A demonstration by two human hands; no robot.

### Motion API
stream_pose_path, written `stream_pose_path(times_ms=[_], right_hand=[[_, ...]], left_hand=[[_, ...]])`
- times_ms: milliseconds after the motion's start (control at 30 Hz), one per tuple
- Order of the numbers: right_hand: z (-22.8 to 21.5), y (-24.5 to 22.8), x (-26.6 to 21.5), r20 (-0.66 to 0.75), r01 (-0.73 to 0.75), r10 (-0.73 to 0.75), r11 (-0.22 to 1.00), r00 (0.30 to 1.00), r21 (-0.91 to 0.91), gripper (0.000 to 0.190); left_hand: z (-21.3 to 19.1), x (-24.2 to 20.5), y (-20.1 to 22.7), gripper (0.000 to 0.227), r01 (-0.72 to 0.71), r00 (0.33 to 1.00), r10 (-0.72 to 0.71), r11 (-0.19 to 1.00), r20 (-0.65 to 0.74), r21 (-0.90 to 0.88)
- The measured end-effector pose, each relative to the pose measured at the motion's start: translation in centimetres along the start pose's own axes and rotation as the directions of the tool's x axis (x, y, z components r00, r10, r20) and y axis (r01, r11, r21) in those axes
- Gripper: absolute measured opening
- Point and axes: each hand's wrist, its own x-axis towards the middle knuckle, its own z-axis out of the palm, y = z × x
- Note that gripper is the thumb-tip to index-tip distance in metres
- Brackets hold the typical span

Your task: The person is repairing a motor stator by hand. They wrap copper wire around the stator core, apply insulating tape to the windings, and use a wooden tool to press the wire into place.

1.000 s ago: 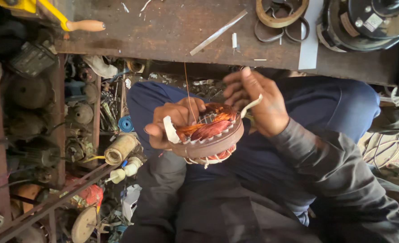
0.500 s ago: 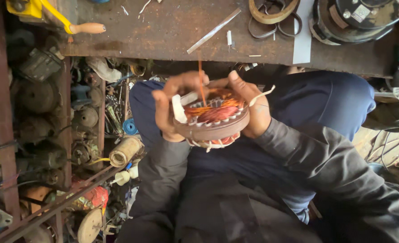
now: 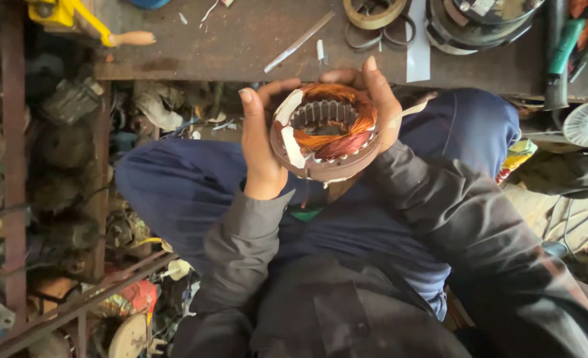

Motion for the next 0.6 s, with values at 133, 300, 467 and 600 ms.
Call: stream_pose_path(times_ms=[133,300,467,600], right_hand=[[0.5,0.1,-0.2,0.084,0.019,-0.017,1.0,0.996,-0.019,0.058],[1.5,0.0,-0.2,0.075,0.016,-0.012,0.998,0.997,-0.062,0.055],[1.6,-0.1,-0.4,0.104,0.017,-0.012,0.999,0.995,-0.049,0.052],[0.7,-0.1,0.0,0.063,0.035,-0.033,0.999,0.997,-0.037,0.052]], left_hand=[[0.5,-0.7,0.5,0.072,0.012,0.999,-0.012,1.0,-0.043,-0.001],[0.8,-1.6,0.7,0.074,-0.016,0.999,0.017,1.0,-0.029,0.02],[0.7,-1.4,0.5,0.074,-0.005,0.999,0.005,1.0,-0.049,-0.003],[0.1,0.0,-0.2,0.07,0.033,0.998,-0.038,0.996,-0.049,-0.088]])
